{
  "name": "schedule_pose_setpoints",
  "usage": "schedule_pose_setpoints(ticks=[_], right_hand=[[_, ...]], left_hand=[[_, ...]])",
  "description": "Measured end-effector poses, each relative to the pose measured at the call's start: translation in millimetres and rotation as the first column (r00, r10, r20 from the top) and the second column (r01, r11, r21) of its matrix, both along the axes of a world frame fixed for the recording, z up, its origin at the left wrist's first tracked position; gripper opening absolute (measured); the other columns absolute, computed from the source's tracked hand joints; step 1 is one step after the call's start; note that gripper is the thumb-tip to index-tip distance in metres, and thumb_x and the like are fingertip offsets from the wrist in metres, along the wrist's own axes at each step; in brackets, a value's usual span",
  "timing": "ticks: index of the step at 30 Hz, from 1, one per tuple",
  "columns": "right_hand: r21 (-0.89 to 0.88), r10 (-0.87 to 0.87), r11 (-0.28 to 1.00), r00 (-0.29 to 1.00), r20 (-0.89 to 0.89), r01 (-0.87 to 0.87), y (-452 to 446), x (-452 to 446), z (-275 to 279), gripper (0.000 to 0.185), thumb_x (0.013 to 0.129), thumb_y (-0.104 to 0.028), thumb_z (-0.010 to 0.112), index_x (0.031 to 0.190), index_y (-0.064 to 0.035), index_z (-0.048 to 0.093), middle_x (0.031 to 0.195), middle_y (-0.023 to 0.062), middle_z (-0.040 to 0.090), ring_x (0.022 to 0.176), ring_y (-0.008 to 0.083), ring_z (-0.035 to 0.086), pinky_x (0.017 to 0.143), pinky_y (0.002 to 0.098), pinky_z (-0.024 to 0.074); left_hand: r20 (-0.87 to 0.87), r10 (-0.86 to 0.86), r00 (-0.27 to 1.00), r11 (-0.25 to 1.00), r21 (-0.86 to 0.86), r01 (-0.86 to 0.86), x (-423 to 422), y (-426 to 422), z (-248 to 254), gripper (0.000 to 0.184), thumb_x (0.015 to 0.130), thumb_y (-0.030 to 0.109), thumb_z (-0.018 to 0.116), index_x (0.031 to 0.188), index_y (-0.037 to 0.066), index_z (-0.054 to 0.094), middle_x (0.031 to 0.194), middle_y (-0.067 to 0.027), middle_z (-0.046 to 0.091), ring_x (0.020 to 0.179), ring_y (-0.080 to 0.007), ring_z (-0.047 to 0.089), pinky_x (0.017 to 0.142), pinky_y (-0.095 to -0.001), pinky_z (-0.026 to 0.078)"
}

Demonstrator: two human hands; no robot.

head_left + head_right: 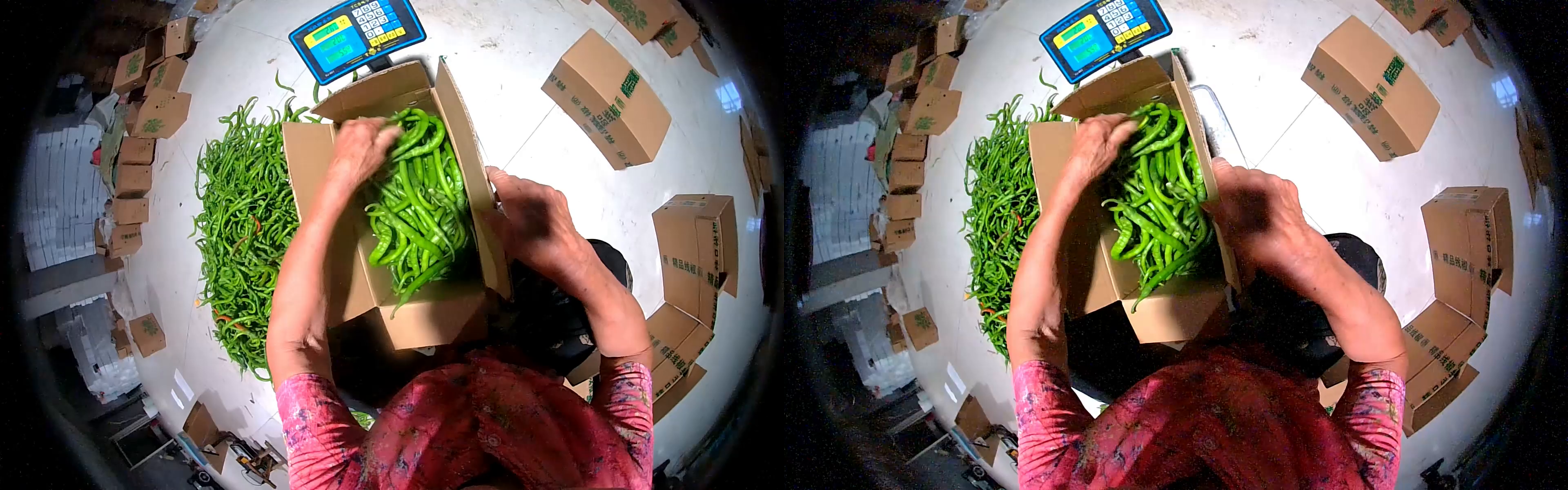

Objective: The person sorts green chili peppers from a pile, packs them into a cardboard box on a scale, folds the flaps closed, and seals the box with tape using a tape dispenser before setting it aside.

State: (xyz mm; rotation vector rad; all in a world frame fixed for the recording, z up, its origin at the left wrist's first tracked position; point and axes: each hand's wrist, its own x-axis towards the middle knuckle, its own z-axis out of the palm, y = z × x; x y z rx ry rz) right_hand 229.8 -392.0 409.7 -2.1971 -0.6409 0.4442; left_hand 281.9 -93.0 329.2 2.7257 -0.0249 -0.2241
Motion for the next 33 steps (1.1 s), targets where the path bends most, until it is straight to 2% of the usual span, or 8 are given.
schedule_pose_setpoints(ticks=[4,11,15,19,27,30,31,33], right_hand=[[-0.088,0.062,0.995,0.976,0.209,-0.044,4.9,2.5,-13.0,0.016,0.084,-0.017,0.061,0.092,-0.0053,0.053,0.082,0.0166,0.063,0.078,0.0355,0.064,0.063,0.0430,0.0516],[-0.090,0.028,0.996,0.972,0.232,-0.008,1.6,0.2,-13.8,0.020,0.081,-0.014,0.065,0.096,-0.0054,0.055,0.083,0.0181,0.063,0.079,0.0379,0.063,0.066,0.0438,0.0523],[-0.137,0.058,0.990,0.958,0.280,-0.020,0.8,2.7,-15.0,0.023,0.079,-0.012,0.067,0.098,-0.0046,0.056,0.081,0.0178,0.063,0.078,0.0379,0.063,0.065,0.0434,0.0520],[-0.140,0.084,0.990,0.934,0.348,-0.037,-1.2,2.9,-20.2,0.021,0.079,-0.013,0.066,0.093,-0.0033,0.054,0.076,0.0171,0.063,0.072,0.0365,0.064,0.062,0.0433,0.0523],[-0.203,0.082,0.979,0.896,0.436,0.009,0.5,0.2,-21.4,0.013,0.082,-0.013,0.058,0.083,-0.0022,0.051,0.070,0.0179,0.063,0.066,0.0366,0.065,0.058,0.0448,0.0527],[-0.212,0.102,0.977,0.887,0.451,-0.005,-0.5,4.3,-15.4,0.013,0.081,-0.012,0.056,0.084,-0.0008,0.052,0.072,0.0192,0.064,0.069,0.0376,0.065,0.061,0.0460,0.0529],[-0.231,0.099,0.973,0.888,0.448,0.008,-0.7,5.4,-14.0,0.014,0.081,-0.013,0.056,0.085,-0.0002,0.052,0.073,0.0193,0.064,0.070,0.0377,0.065,0.062,0.0464,0.0528],[-0.264,0.083,0.964,0.895,0.438,0.040,0.8,3.1,-11.8,0.017,0.081,-0.014,0.057,0.087,0.0009,0.053,0.075,0.0194,0.064,0.071,0.0378,0.065,0.064,0.0471,0.0527]], left_hand=[[0.064,0.065,0.996,0.841,0.533,-0.089,-4.2,7.7,-13.4,0.020,0.090,0.014,0.054,0.102,0.002,0.065,0.116,-0.0155,0.057,0.109,-0.0315,0.055,0.083,-0.0447,0.053],[0.210,0.013,0.978,0.775,0.615,-0.143,-7.0,14.8,-36.4,0.018,0.089,0.006,0.052,0.105,0.003,0.060,0.111,-0.0128,0.052,0.101,-0.0329,0.057,0.074,-0.0434,0.056],[0.139,0.054,0.989,0.957,0.276,-0.091,-28.2,10.4,-11.3,0.036,0.082,0.006,0.063,0.117,0.005,0.057,0.103,-0.0196,0.063,0.088,-0.0406,0.064,0.076,-0.0491,0.054],[0.521,0.356,0.776,0.934,-0.212,-0.286,-38.9,18.1,3.9,0.037,0.085,0.004,0.060,0.122,0.005,0.059,0.098,-0.0248,0.066,0.089,-0.0389,0.065,0.080,-0.0440,0.051],[0.556,0.283,0.782,0.959,-0.142,-0.246,-61.2,-0.9,-2.9,0.050,0.076,-0.008,0.052,0.123,0.004,0.060,0.089,-0.0205,0.057,0.075,-0.0340,0.058,0.070,-0.0433,0.048],[0.044,0.365,0.930,0.917,-0.188,-0.351,-62.1,6.9,-28.0,0.032,0.083,0.004,0.060,0.115,0.004,0.062,0.097,-0.0191,0.061,0.082,-0.0343,0.060,0.079,-0.0425,0.050],[0.228,-0.155,0.961,0.936,0.344,0.069,-68.9,11.9,-35.6,0.028,0.085,0.008,0.061,0.113,0.004,0.063,0.098,-0.0191,0.063,0.083,-0.0353,0.061,0.080,-0.0428,0.050],[0.365,0.001,0.931,1.000,0.004,-0.003,-68.3,22.3,-34.3,0.023,0.089,0.013,0.061,0.110,0.005,0.066,0.100,-0.0193,0.065,0.086,-0.0375,0.064,0.081,-0.0442,0.052]])
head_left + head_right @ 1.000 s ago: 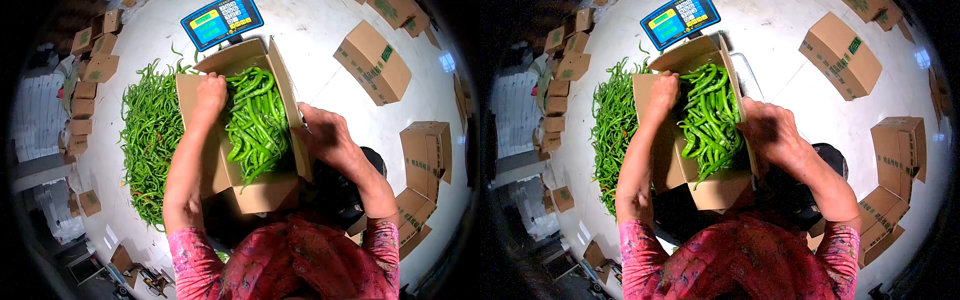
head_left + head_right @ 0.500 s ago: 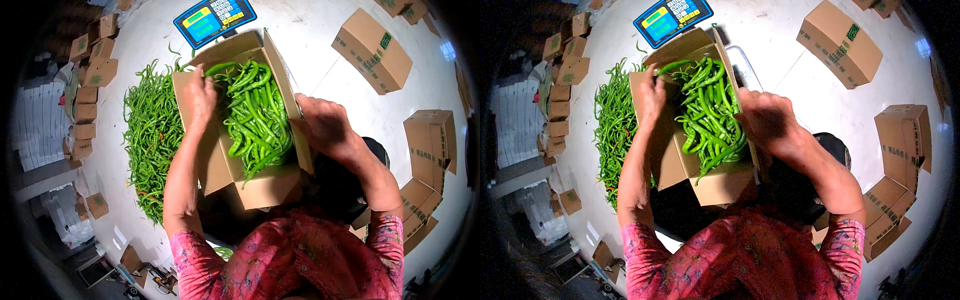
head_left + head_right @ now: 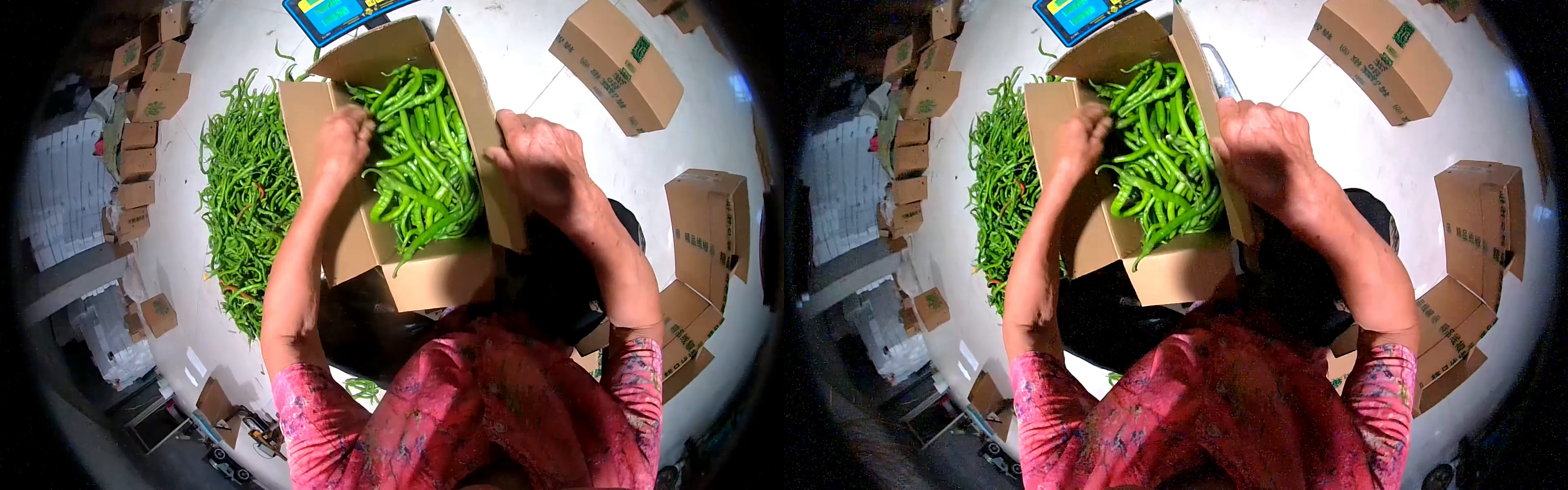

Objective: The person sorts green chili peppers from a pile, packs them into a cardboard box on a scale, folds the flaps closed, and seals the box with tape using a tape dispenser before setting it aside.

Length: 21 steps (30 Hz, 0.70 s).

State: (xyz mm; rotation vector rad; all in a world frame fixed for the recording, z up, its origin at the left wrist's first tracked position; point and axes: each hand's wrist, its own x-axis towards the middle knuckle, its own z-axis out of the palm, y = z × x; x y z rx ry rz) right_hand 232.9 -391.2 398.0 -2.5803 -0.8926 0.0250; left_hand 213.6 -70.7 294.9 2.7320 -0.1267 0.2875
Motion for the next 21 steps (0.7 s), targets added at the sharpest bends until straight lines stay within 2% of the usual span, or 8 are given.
schedule_pose_setpoints(ticks=[2,6,8,10,13,17,20,21], right_hand=[[-0.043,-0.013,0.999,0.999,-0.029,0.012,0.8,-0.7,1.8,0.020,0.082,-0.016,0.057,0.090,0.0023,0.054,0.084,0.0213,0.065,0.081,0.0367,0.065,0.071,0.0463,0.0525],[-0.084,-0.026,0.996,0.999,0.021,0.028,1.8,0.2,2.4,0.019,0.079,-0.013,0.057,0.091,0.0009,0.056,0.089,0.0208,0.062,0.087,0.0364,0.062,0.074,0.0460,0.0515],[-0.066,-0.023,0.997,0.996,0.091,0.029,3.1,-1.2,2.2,0.019,0.079,-0.014,0.059,0.092,-0.0001,0.056,0.090,0.0182,0.059,0.088,0.0350,0.060,0.075,0.0447,0.0501],[-0.009,-0.019,1.000,0.975,0.222,0.021,3.3,-3.6,-0.2,0.021,0.080,-0.016,0.063,0.094,-0.0011,0.056,0.088,0.0143,0.055,0.089,0.0326,0.056,0.075,0.0422,0.0480],[0.025,-0.009,1.000,0.952,0.305,0.001,7.3,-8.4,3.5,0.021,0.075,-0.011,0.060,0.093,-0.0010,0.057,0.087,0.0120,0.053,0.086,0.0287,0.053,0.074,0.0385,0.0453],[0.025,0.173,0.978,0.870,0.462,-0.208,15.2,-20.6,2.4,0.015,0.066,-0.012,0.057,0.080,-0.0063,0.056,0.082,0.0076,0.050,0.082,0.0235,0.052,0.073,0.0332,0.0401],[0.035,0.245,0.958,0.879,0.409,-0.284,18.2,-27.0,-6.5,0.015,0.066,-0.012,0.057,0.079,-0.0057,0.055,0.080,0.0082,0.050,0.084,0.0249,0.052,0.077,0.0345,0.0420],[0.052,0.280,0.951,0.922,0.266,-0.304,17.5,-28.2,-6.4,0.013,0.068,-0.008,0.055,0.080,-0.0019,0.057,0.083,0.0138,0.056,0.087,0.0308,0.057,0.081,0.0408,0.0458]], left_hand=[[-0.049,0.256,0.965,0.943,-0.207,-0.261,-10.2,-12.7,46.9,0.022,0.089,0.010,0.060,0.109,0.005,0.068,0.102,-0.0194,0.067,0.085,-0.0343,0.066,0.080,-0.0414,0.053],[-0.091,0.095,0.991,0.962,-0.247,-0.115,-56.9,-43.2,86.1,0.027,0.090,0.012,0.062,0.115,0.005,0.066,0.105,-0.0135,0.068,0.094,-0.0227,0.064,0.084,-0.0332,0.051],[-0.146,-0.182,0.972,0.978,0.080,0.195,-78.0,-64.0,78.6,0.037,0.079,0.007,0.065,0.116,0.006,0.064,0.112,-0.0135,0.062,0.109,-0.0292,0.054,0.096,-0.0389,0.044],[-0.129,-0.302,0.945,0.867,0.375,0.328,-88.9,-76.7,51.3,0.027,0.076,0.009,0.061,0.103,0.005,0.066,0.095,-0.0133,0.057,0.093,-0.0291,0.053,0.083,-0.0407,0.047],[-0.163,-0.331,0.929,0.826,0.426,0.369,-93.4,-76.5,36.4,0.019,0.076,0.011,0.057,0.092,0.006,0.065,0.087,-0.0121,0.053,0.086,-0.0277,0.052,0.075,-0.0401,0.047],[-0.264,-0.157,0.952,0.902,0.353,0.247,-107.6,-80.7,88.0,0.020,0.076,0.009,0.060,0.095,0.004,0.061,0.086,-0.0132,0.054,0.086,-0.0326,0.055,0.071,-0.0442,0.049],[-0.396,-0.132,0.909,0.983,0.065,0.171,-121.2,-85.9,106.4,0.021,0.079,0.014,0.066,0.096,0.003,0.060,0.087,-0.0177,0.058,0.087,-0.0364,0.058,0.072,-0.0465,0.049],[-0.418,-0.172,0.892,0.984,-0.041,0.171,-124.1,-86.9,92.8,0.027,0.080,0.018,0.069,0.098,0.001,0.059,0.089,-0.0211,0.059,0.088,-0.0391,0.059,0.075,-0.0472,0.049]])
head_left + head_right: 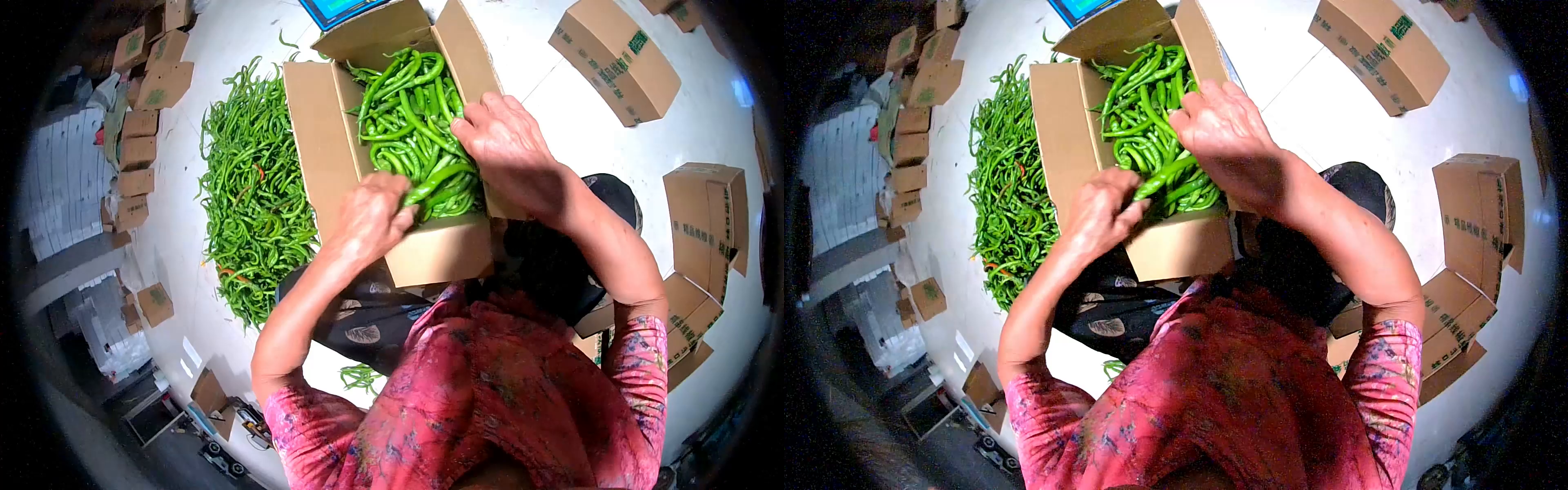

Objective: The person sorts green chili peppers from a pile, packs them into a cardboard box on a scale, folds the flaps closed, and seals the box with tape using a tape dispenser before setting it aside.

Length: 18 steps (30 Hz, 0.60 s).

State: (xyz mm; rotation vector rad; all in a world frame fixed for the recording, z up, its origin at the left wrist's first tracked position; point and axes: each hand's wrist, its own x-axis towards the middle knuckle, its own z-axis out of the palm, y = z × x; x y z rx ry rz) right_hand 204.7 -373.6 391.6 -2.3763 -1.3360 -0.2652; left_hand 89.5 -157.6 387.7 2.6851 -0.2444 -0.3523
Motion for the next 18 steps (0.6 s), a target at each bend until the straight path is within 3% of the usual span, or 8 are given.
schedule_pose_setpoints(ticks=[3,4,5,8,12,13,15,18], right_hand=[[-0.085,-0.022,0.996,0.948,-0.318,-0.005,8.4,2.0,-3.7,0.013,0.074,-0.002,0.051,0.083,0.0019,0.060,0.087,0.0210,0.061,0.091,0.0374,0.061,0.082,0.0470,0.0477],[-0.086,-0.044,0.996,0.936,-0.351,0.015,7.3,5.2,-6.1,0.011,0.085,-0.007,0.054,0.089,0.0022,0.059,0.090,0.0227,0.062,0.089,0.0414,0.060,0.075,0.0503,0.0480],[-0.099,-0.062,0.995,0.931,-0.359,0.028,3.8,8.9,-4.7,0.011,0.085,-0.007,0.054,0.088,0.0027,0.059,0.089,0.0232,0.061,0.088,0.0420,0.060,0.075,0.0504,0.0481],[-0.132,-0.094,0.990,0.913,-0.397,0.044,3.1,12.9,-4.4,0.014,0.084,-0.009,0.056,0.088,0.0039,0.060,0.086,0.0256,0.060,0.086,0.0441,0.059,0.073,0.0508,0.0484],[-0.292,-0.149,0.956,0.828,-0.540,-0.018,14.4,10.9,-14.7,0.017,0.087,-0.013,0.058,0.086,0.0031,0.060,0.088,0.0265,0.062,0.085,0.0438,0.060,0.072,0.0511,0.0480],[-0.255,-0.130,0.967,0.842,-0.523,-0.009,17.7,8.2,-25.2,0.017,0.085,-0.013,0.058,0.085,0.0026,0.062,0.086,0.0264,0.063,0.084,0.0431,0.062,0.072,0.0509,0.0487],[-0.180,-0.094,0.984,0.869,-0.486,0.006,28.0,1.3,-43.8,0.017,0.082,-0.014,0.058,0.082,0.0017,0.065,0.082,0.0262,0.064,0.083,0.0416,0.064,0.072,0.0506,0.0503],[-0.338,-0.200,0.941,0.823,-0.531,0.011,44.4,-3.0,-47.5,0.024,0.082,-0.021,0.065,0.090,0.0023,0.066,0.091,0.0232,0.066,0.089,0.0386,0.065,0.078,0.0485,0.0512]], left_hand=[[-0.085,-0.002,0.996,0.993,0.120,0.013,-4.6,-6.5,-36.9,0.033,0.080,0.022,0.072,0.100,0.001,0.058,0.091,-0.0217,0.059,0.093,-0.0396,0.059,0.080,-0.0466,0.049],[-0.130,-0.021,0.991,0.985,0.168,0.043,-5.0,-10.0,-47.0,0.036,0.079,0.025,0.073,0.100,0.001,0.056,0.090,-0.0215,0.061,0.091,-0.0412,0.060,0.077,-0.0475,0.050],[-0.272,0.015,0.962,0.976,0.214,0.045,-6.4,-15.0,-54.7,0.034,0.080,0.023,0.071,0.100,0.001,0.055,0.087,-0.0201,0.063,0.085,-0.0426,0.063,0.073,-0.0481,0.052],[-0.152,-0.019,0.988,0.970,0.238,0.055,-13.7,-7.2,-57.4,0.029,0.075,0.016,0.069,0.099,0.003,0.057,0.085,-0.0179,0.065,0.080,-0.0409,0.065,0.068,-0.0490,0.052],[0.033,-0.146,0.989,0.910,0.396,0.121,-19.1,0.3,-4.7,0.023,0.074,0.012,0.062,0.097,0.006,0.060,0.084,-0.0142,0.064,0.083,-0.0344,0.065,0.066,-0.0475,0.052],[0.076,-0.174,0.982,0.895,0.427,0.125,-19.6,1.7,4.6,0.022,0.074,0.012,0.060,0.096,0.007,0.061,0.083,-0.0131,0.064,0.083,-0.0327,0.065,0.066,-0.0467,0.051],[0.093,-0.269,0.959,0.849,0.493,0.191,-14.0,6.2,18.3,0.022,0.077,0.013,0.056,0.098,0.009,0.063,0.081,-0.0088,0.062,0.083,-0.0262,0.061,0.071,-0.0408,0.045],[0.112,-0.285,0.952,0.847,0.495,0.195,-5.2,7.2,19.2,0.026,0.078,0.014,0.056,0.102,0.009,0.065,0.083,-0.0059,0.060,0.087,-0.0232,0.057,0.079,-0.0382,0.039]])
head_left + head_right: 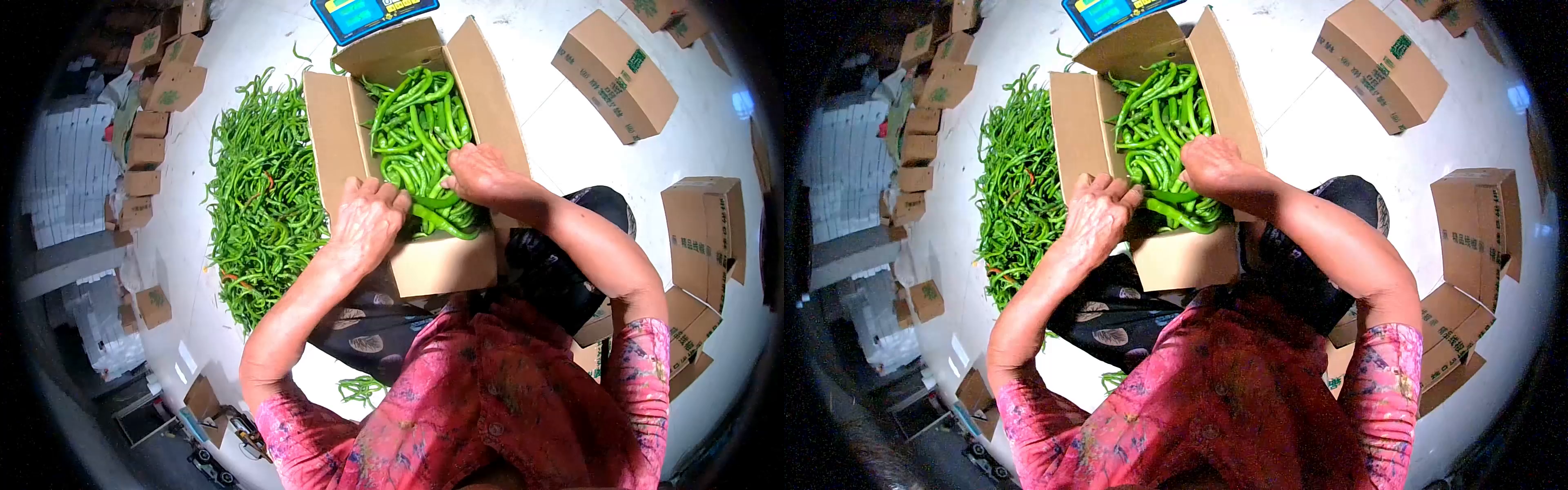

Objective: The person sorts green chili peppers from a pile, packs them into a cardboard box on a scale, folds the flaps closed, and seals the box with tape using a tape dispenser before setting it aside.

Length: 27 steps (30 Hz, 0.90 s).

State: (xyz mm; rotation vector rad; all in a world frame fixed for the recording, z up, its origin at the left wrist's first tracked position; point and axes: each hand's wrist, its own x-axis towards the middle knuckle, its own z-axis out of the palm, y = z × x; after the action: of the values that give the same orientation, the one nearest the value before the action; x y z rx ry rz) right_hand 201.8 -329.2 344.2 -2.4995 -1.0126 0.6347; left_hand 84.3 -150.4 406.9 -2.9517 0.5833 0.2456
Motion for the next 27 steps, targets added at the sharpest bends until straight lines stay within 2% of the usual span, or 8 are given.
schedule_pose_setpoints(ticks=[5,9,10,12,17,23,25,27], right_hand=[[-0.123,0.052,0.991,0.999,-0.005,-0.053,4.8,-1.5,-11.3,0.023,0.083,-0.016,0.059,0.099,-0.0015,0.066,0.099,0.0193,0.065,0.096,0.0373,0.063,0.085,0.0458,0.0475],[-0.155,0.122,0.981,0.991,0.053,-0.113,6.0,-1.6,-19.6,0.014,0.077,-0.005,0.052,0.083,-0.0030,0.065,0.085,0.0175,0.065,0.079,0.0331,0.065,0.068,0.0459,0.0503],[0.023,0.140,0.988,0.958,0.249,-0.151,-2.7,-7.7,-24.0,0.011,0.075,-0.008,0.055,0.077,-0.0027,0.065,0.077,0.0163,0.066,0.071,0.0330,0.067,0.060,0.0458,0.0519],[0.103,0.243,0.958,0.948,0.206,-0.268,-17.1,-16.6,-20.9,0.010,0.075,-0.010,0.057,0.074,-0.0034,0.065,0.074,0.0151,0.066,0.068,0.0330,0.067,0.057,0.0447,0.0522],[-0.223,0.570,0.803,0.822,0.014,-0.553,-10.7,-22.9,-15.5,0.017,0.067,-0.009,0.062,0.080,-0.0052,0.071,0.083,0.0134,0.070,0.077,0.0296,0.070,0.063,0.0416,0.0555],[-0.279,0.646,0.742,0.761,0.054,-0.610,-4.9,-25.8,-24.9,0.014,0.070,-0.011,0.066,0.081,-0.0113,0.074,0.084,0.0074,0.072,0.080,0.0241,0.071,0.063,0.0373,0.0564],[-0.293,0.613,0.768,0.786,0.078,-0.570,-1.4,-29.9,-28.1,0.013,0.071,-0.013,0.067,0.082,-0.0120,0.074,0.084,0.0060,0.072,0.080,0.0228,0.071,0.063,0.0361,0.0565],[-0.321,0.591,0.774,0.805,0.059,-0.545,2.3,-31.7,-26.5,0.012,0.072,-0.014,0.068,0.082,-0.0125,0.074,0.083,0.0048,0.072,0.081,0.0219,0.070,0.064,0.0354,0.0565]], left_hand=[[-0.071,-0.108,0.992,0.991,-0.083,0.102,13.8,-6.7,-47.3,0.027,0.080,0.014,0.054,0.104,0.010,0.066,0.089,-0.0060,0.058,0.098,-0.0243,0.053,0.090,-0.0415,0.037],[-0.089,-0.016,0.996,0.966,-0.257,-0.008,34.1,2.0,-67.0,0.034,0.073,0.003,0.060,0.105,0.008,0.068,0.097,-0.0092,0.060,0.105,-0.0273,0.052,0.095,-0.0429,0.036],[-0.149,0.032,0.988,0.948,-0.309,-0.077,34.5,-1.2,-61.3,0.036,0.070,0.000,0.061,0.104,0.008,0.068,0.100,-0.0103,0.061,0.107,-0.0275,0.051,0.096,-0.0432,0.036],[-0.138,0.076,0.987,0.878,-0.459,-0.132,39.4,-0.1,-59.4,0.043,0.066,-0.009,0.060,0.106,0.005,0.067,0.107,-0.0146,0.063,0.110,-0.0312,0.055,0.096,-0.0434,0.041],[-0.005,0.362,0.932,0.698,-0.661,-0.274,76.8,9.8,-41.3,0.028,0.079,0.002,0.064,0.107,0.004,0.065,0.100,-0.0182,0.065,0.102,-0.0360,0.062,0.092,-0.0417,0.048],[0.195,0.206,0.959,0.912,-0.394,-0.116,113.9,-22.7,-81.6,0.027,0.073,0.018,0.076,0.097,0.008,0.069,0.095,-0.0114,0.061,0.104,-0.0316,0.052,0.088,-0.0479,0.037],[0.012,0.267,0.964,0.896,-0.371,-0.244,119.2,-23.8,-92.4,0.022,0.071,0.018,0.078,0.087,0.007,0.069,0.091,-0.0106,0.062,0.099,-0.0311,0.054,0.086,-0.0459,0.039],[-0.048,0.245,0.968,0.732,-0.646,-0.217,118.4,-20.1,-91.7,0.021,0.070,0.019,0.079,0.081,0.005,0.068,0.086,-0.0103,0.064,0.091,-0.0311,0.057,0.084,-0.0433,0.042]])
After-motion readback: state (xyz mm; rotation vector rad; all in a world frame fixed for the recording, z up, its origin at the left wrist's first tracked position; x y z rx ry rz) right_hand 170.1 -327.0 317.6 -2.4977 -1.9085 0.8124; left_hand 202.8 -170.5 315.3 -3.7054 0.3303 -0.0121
